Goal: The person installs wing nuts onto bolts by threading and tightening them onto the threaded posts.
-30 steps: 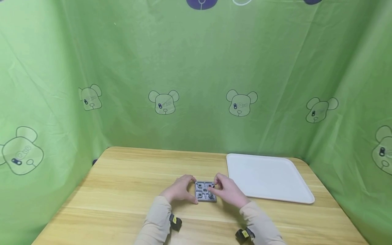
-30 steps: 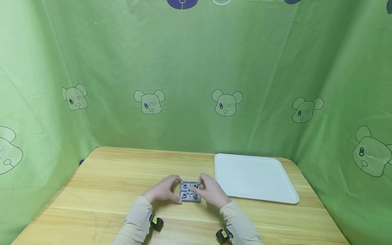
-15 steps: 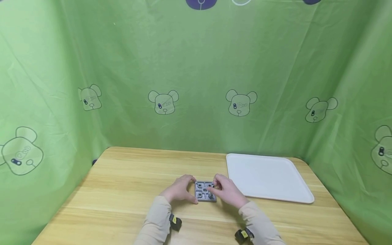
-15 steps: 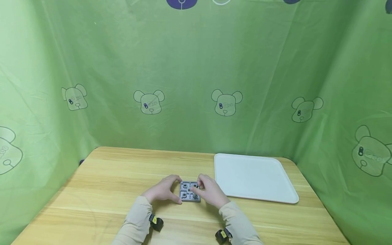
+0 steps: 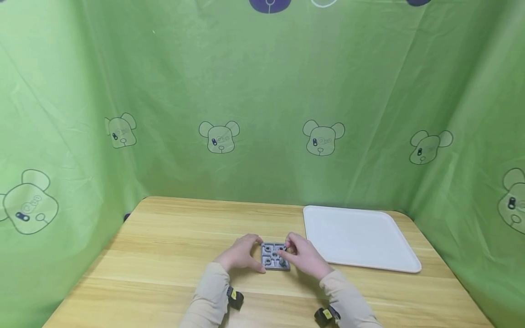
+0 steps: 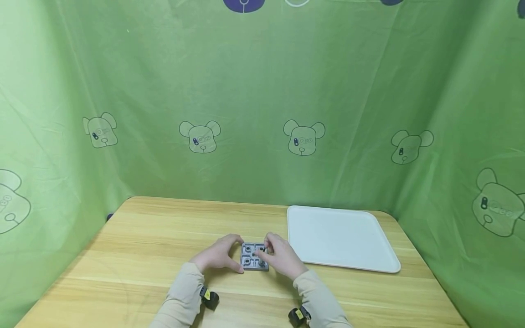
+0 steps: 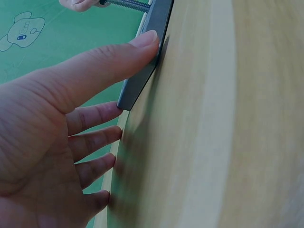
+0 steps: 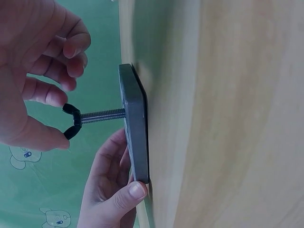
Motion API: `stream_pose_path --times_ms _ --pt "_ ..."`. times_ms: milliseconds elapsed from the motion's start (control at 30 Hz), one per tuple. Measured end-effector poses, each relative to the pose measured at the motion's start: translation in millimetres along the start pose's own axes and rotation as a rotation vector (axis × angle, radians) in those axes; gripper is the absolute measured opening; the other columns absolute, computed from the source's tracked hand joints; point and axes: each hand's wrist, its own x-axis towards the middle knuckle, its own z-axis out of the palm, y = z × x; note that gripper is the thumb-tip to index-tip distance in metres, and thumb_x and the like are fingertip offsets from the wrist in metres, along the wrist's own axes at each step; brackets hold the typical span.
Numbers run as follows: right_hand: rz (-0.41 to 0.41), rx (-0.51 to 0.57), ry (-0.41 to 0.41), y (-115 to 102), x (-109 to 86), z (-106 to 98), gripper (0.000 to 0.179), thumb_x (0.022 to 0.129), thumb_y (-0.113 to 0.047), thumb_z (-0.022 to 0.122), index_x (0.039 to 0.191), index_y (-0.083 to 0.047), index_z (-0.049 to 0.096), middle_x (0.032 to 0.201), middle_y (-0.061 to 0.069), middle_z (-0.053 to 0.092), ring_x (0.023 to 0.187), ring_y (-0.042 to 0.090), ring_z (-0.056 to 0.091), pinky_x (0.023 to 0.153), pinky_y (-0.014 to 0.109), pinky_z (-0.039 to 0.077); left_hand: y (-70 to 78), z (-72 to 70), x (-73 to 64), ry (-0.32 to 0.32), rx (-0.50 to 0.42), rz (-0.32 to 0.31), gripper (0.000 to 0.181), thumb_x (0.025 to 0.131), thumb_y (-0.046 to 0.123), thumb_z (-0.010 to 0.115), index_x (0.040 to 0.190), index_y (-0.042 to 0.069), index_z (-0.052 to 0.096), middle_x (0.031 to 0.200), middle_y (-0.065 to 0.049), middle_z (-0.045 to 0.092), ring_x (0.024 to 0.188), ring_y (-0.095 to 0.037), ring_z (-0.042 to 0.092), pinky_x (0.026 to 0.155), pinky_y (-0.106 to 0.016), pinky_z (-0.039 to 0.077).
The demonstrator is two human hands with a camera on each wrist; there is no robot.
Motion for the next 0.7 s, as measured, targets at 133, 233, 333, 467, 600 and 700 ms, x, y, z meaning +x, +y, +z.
stream_pose_path --times_ms 133,233,333,467,600,700 --pt "-0.002 0.003 -0.002 -0.9 -0.6 -0.9 0.026 0.085 -0.024 0.073 0.084 -0.011 0.050 0.074 -0.002 0.048 0.068 0.009 0.043 0.058 0.019 0.040 0.8 -0.1 -0.2 0.000 0.005 0.002 0.081 0.062 0.031 0.089 0.129 0.004 0.053 0.140 -0.016 0.052 0.132 -0.035 0.046 0.116 -0.052 0.035" --pt "0.000 0.008 -0.003 -1.8 -1.0 -2.1 0.026 0.084 -0.025 0.073 0.085 -0.011 0.051 0.076 -0.002 0.050 0.070 0.010 0.045 0.061 0.018 0.041 0.9 -0.1 -0.3 -0.001 0.007 0.002 0.081 0.062 0.031 0.089 0.130 0.004 0.053 0.140 -0.016 0.051 0.132 -0.035 0.046 0.116 -0.052 0.034" --pt "0.002 0.016 0.000 -2.5 -0.9 -3.5 0.026 0.083 -0.027 0.074 0.085 -0.012 0.054 0.078 -0.001 0.052 0.072 0.011 0.046 0.063 0.018 0.042 0.7 0.0 -0.3 0.000 0.004 0.000 0.081 0.062 0.031 0.089 0.130 0.004 0.053 0.141 -0.016 0.051 0.132 -0.035 0.046 0.116 -0.053 0.034" --pt "-0.004 0.024 -0.003 -2.2 -0.9 -5.8 0.024 0.082 -0.027 0.075 0.088 -0.012 0.057 0.080 -0.001 0.055 0.073 0.011 0.047 0.063 0.019 0.042 0.9 -0.2 -0.7 0.001 0.004 -0.002 0.082 0.062 0.031 0.089 0.130 0.005 0.053 0.141 -0.016 0.051 0.132 -0.035 0.046 0.115 -0.053 0.035" --pt "-0.036 0.030 -0.014 -0.3 -1.0 -8.5 0.023 0.082 -0.026 0.075 0.091 -0.011 0.061 0.082 -0.001 0.057 0.073 0.010 0.049 0.065 0.018 0.043 1.4 -0.7 -1.1 0.000 0.005 -0.003 0.081 0.062 0.031 0.089 0.130 0.005 0.052 0.140 -0.016 0.051 0.131 -0.035 0.046 0.115 -0.052 0.036" --pt "-0.067 0.035 -0.024 1.7 -1.0 -10.5 0.023 0.082 -0.025 0.076 0.093 -0.011 0.062 0.084 0.000 0.058 0.075 0.011 0.051 0.066 0.018 0.044 2.0 -1.2 -1.3 -0.001 0.003 -0.005 0.082 0.062 0.031 0.089 0.130 0.005 0.052 0.141 -0.016 0.051 0.132 -0.035 0.046 0.115 -0.052 0.035"
